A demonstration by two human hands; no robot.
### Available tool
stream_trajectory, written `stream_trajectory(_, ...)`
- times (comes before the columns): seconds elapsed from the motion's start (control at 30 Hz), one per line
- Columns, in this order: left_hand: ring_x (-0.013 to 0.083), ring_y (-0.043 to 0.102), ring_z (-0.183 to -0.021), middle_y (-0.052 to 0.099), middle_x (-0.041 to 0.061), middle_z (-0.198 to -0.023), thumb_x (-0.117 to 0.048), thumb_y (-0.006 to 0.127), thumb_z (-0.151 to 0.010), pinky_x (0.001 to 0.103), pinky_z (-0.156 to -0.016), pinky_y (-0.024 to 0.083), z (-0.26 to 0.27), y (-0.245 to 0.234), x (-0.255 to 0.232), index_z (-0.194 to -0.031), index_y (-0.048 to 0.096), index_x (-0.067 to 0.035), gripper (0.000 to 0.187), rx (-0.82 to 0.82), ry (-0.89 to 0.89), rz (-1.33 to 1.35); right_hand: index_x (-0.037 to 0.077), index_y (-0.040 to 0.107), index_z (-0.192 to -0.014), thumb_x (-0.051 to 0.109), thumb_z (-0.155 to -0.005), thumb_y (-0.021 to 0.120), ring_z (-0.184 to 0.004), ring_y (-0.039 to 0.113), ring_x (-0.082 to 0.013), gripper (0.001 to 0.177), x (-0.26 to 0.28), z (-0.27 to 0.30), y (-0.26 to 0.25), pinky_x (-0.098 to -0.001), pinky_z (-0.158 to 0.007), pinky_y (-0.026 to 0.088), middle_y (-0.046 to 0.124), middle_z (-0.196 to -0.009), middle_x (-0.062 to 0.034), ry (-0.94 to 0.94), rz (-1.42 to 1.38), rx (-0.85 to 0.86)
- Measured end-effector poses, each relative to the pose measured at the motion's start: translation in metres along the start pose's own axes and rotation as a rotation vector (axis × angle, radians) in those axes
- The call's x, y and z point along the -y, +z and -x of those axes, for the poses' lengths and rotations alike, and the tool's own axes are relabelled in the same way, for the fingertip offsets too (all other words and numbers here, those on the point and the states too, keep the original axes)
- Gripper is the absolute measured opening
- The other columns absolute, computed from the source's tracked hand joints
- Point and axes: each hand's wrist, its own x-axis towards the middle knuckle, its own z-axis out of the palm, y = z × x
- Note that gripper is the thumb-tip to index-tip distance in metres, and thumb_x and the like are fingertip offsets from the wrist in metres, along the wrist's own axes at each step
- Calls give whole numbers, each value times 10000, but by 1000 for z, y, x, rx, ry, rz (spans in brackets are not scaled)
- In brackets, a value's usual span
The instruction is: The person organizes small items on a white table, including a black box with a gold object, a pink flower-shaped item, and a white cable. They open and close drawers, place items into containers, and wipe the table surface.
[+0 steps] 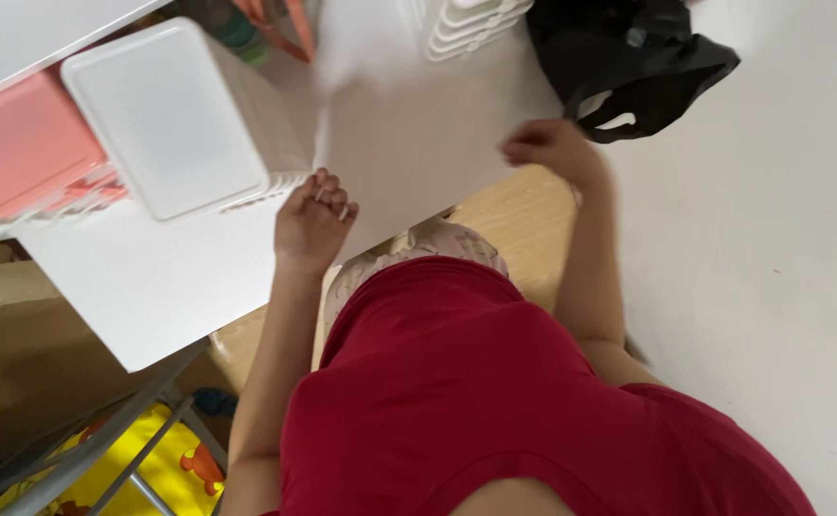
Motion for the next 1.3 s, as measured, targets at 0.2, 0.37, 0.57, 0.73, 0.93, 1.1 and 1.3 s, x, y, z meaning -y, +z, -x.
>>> stream_trajectory(0.2, 135, 557, -864, 615, -21, -896, -221, 553, -1045, 332, -881, 442, -23, 30, 14, -995, 636, -143, 124, 26, -49, -8, 7, 769, -1065, 73, -841, 770, -932, 748, -268, 233, -35, 6, -95, -381, -831, 577, 773, -1013, -146, 160, 436, -616)
stream_trajectory(0.37, 116, 559, -776, 611, 3, -889, -123, 492, -1063, 271, -771, 497, -45, 45, 54, -1083, 590, -102, 102, -34, -88, -31, -18, 692, -1234, -21, -900, 686, -995, 718, -384, 334, -53, -29, -109, -420, -826, 569, 754, -1100, -202, -350, 508, -761)
stream_trajectory(0.57, 43, 236, -391, 445, -48, -635, -152, 411, -1116, 196, -352, 244, -65, 43, 79, -1131, 573, -74, 180, 93, -127, -37, -77, 654, -1059, 115, -945, 737, -764, 714, -309, 238, -30, -18, -106, -401, -747, 569, 736, -886, -180, 216, 188, -830)
stream_trajectory(0.73, 73, 185, -339, 331, -58, -502, -275, 406, -1141, 219, -360, 272, -73, 41, 95, -915, 563, -149, 303, 61, -46, -206, -15, 756, -1022, 42, -897, 630, -790, 724, -174, 186, 5, 28, -107, -308, -694, 532, 757, -873, -83, -53, 180, -580)
stream_trajectory(0.93, 161, 507, -882, 523, -15, -879, -347, 494, -1168, 403, -957, 496, -88, 46, 122, -850, 550, -155, 376, 193, -46, -285, -32, 724, -958, 61, -1019, 720, -691, 646, -197, 111, 51, 73, -118, -343, -652, 514, 721, -813, -104, 104, 285, -480)
stream_trajectory(1.1, 272, 256, -1578, 399, 131, -1633, -344, 303, -1028, 448, -1288, 231, -80, 78, 127, -1524, 468, -96, 579, 299, -158, -190, 57, 562, -1450, -122, -912, 500, -1207, 595, -154, 571, 63, 53, -74, -262, -931, 520, 579, -1447, -55, -516, 215, -350)
stream_trajectory(1.3, 296, 216, -1606, 281, 158, -1710, -500, 196, -1068, 438, -1287, 209, -90, 134, 132, -1577, 327, -60, 685, 177, 186, -197, 170, 287, -1642, 407, -1133, 431, -1634, 217, -253, 580, 39, 3, 112, -474, -1361, 122, 258, -1723, -76, -568, 84, 25)
